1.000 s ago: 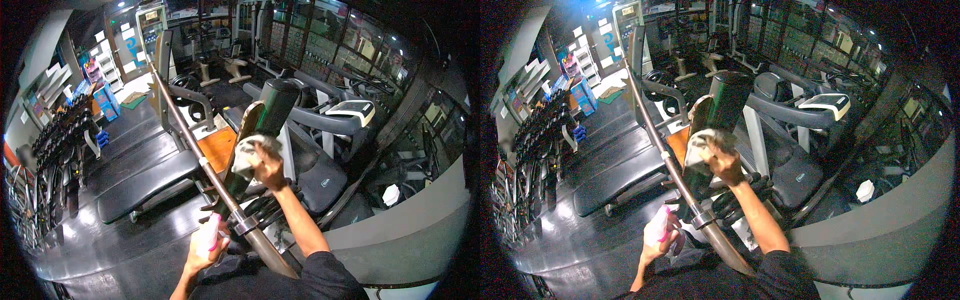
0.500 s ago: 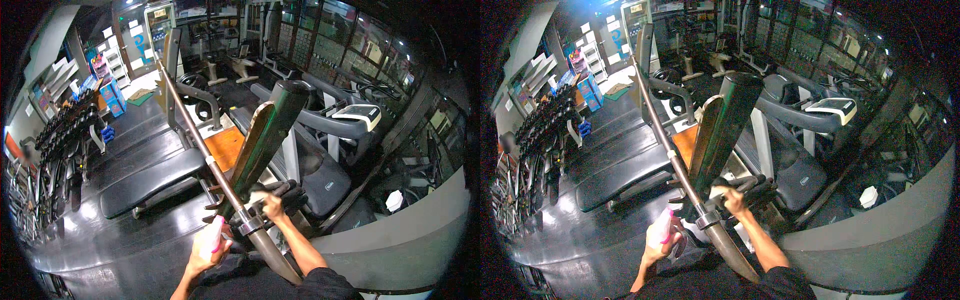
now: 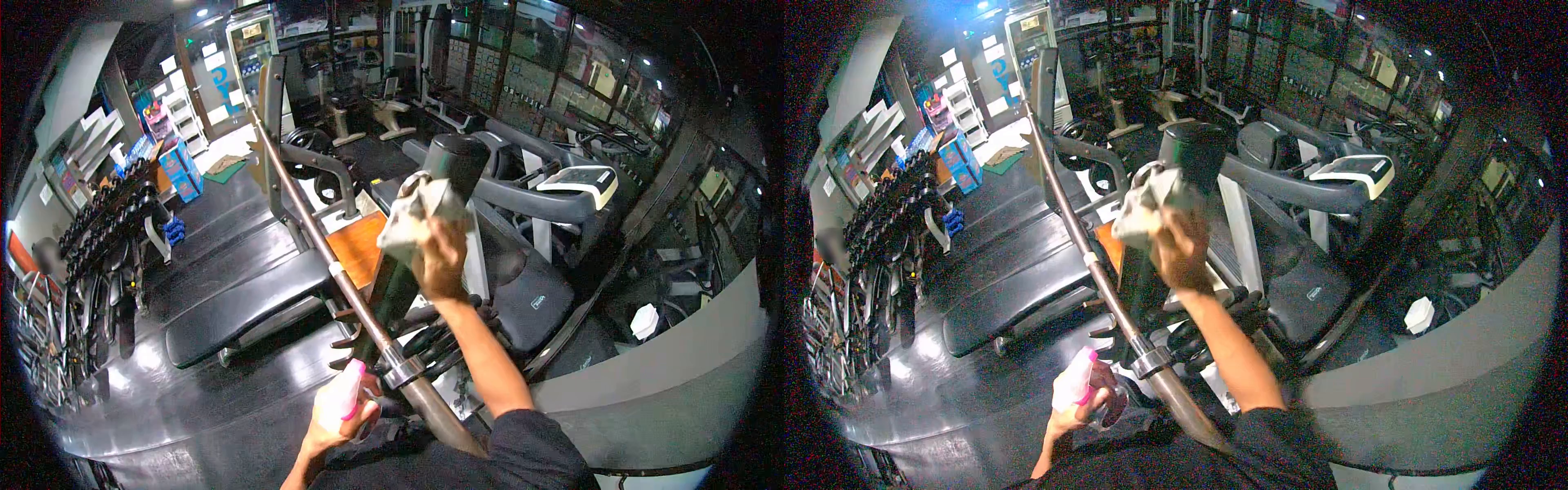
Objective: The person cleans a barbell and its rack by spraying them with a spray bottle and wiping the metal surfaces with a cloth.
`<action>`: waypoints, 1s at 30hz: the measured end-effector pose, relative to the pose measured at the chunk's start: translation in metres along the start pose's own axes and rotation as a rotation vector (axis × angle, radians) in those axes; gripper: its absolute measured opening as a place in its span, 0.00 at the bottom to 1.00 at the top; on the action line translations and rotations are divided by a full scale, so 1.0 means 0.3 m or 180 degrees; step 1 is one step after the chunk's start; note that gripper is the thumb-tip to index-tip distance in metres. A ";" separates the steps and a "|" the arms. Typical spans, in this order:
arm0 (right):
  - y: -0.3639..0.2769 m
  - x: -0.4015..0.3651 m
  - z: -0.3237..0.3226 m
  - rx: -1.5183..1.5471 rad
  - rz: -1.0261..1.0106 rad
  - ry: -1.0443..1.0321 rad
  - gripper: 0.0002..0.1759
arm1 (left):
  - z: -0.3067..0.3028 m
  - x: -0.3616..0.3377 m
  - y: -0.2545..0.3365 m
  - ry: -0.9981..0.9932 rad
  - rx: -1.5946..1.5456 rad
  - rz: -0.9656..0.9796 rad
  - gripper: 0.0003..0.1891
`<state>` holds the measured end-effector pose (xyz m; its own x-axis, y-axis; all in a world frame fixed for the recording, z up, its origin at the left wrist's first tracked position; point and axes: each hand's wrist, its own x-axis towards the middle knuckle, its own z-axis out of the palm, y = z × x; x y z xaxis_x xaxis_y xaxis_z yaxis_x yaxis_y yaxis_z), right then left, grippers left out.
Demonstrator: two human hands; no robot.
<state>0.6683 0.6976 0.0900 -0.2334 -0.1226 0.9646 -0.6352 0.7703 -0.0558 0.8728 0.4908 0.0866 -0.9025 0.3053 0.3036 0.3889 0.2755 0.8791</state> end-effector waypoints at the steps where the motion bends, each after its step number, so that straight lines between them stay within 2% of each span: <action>1: -0.018 -0.076 -0.001 -0.0263 -0.0125 -0.0120 0.10 | -0.003 0.002 0.010 -0.0009 -0.0139 -0.0177 0.14; 3: -0.050 -0.310 0.023 0.0106 0.0489 -0.1078 0.08 | -0.010 0.009 0.018 -0.0028 -0.0107 -0.0136 0.13; 5: -0.035 -0.476 0.026 -0.0360 -0.0120 -0.1554 0.12 | -0.008 0.015 0.019 -0.0048 -0.0078 -0.0083 0.13; 8: -0.058 -0.598 0.038 0.0918 -0.0122 -0.1572 0.20 | 0.003 0.005 0.025 0.0130 -0.0293 -0.0237 0.12; 9: -0.059 -0.643 0.034 0.0913 -0.0146 -0.1957 0.18 | 0.001 0.005 0.029 0.0171 -0.0180 -0.0125 0.12; 13: -0.084 -0.725 0.032 0.1163 -0.0057 -0.1840 0.15 | 0.002 -0.009 0.005 0.0288 -0.0054 0.0028 0.12; 15: -0.079 -0.725 -0.001 0.1075 0.0035 -0.2194 0.15 | -0.011 -0.016 0.002 0.0226 -0.0121 -0.0095 0.12; 17: -0.057 -0.675 -0.032 0.1629 0.0202 -0.1962 0.17 | -0.014 -0.032 0.010 0.0184 -0.0197 -0.0242 0.13; 19: 0.025 -0.746 -0.016 0.1626 0.0689 -0.1964 0.09 | -0.027 -0.036 0.032 0.0248 0.0295 -0.0102 0.13; 21: 0.054 -0.656 -0.026 0.1619 0.0897 -0.0789 0.08 | -0.023 -0.045 0.043 0.0270 0.0161 -0.0235 0.13; 23: 0.039 -0.501 -0.054 0.0866 0.0880 0.0209 0.10 | -0.009 -0.052 0.030 0.0556 0.0330 0.0084 0.14; 25: 0.013 -0.309 -0.106 0.0954 0.0588 0.0096 0.24 | -0.011 -0.058 0.029 0.0437 0.0210 -0.0179 0.14; 27: 0.001 -0.194 -0.051 0.0912 0.0203 0.0338 0.23 | -0.019 -0.065 0.040 0.0313 0.0093 -0.0443 0.15; 29: -0.001 -0.175 0.017 0.0703 0.0323 -0.0505 0.21 | -0.033 -0.065 0.066 0.0234 -0.0073 -0.0621 0.15; 30: 0.002 -0.237 0.070 0.0522 0.0118 -0.0383 0.21 | -0.035 -0.066 0.058 0.0238 -0.0063 -0.0624 0.15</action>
<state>0.6692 0.6937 0.0159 -0.3389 -0.1773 0.9239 -0.7335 0.6648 -0.1415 0.8957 0.4800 0.0998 -0.9721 0.1788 0.1519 0.2015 0.3046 0.9309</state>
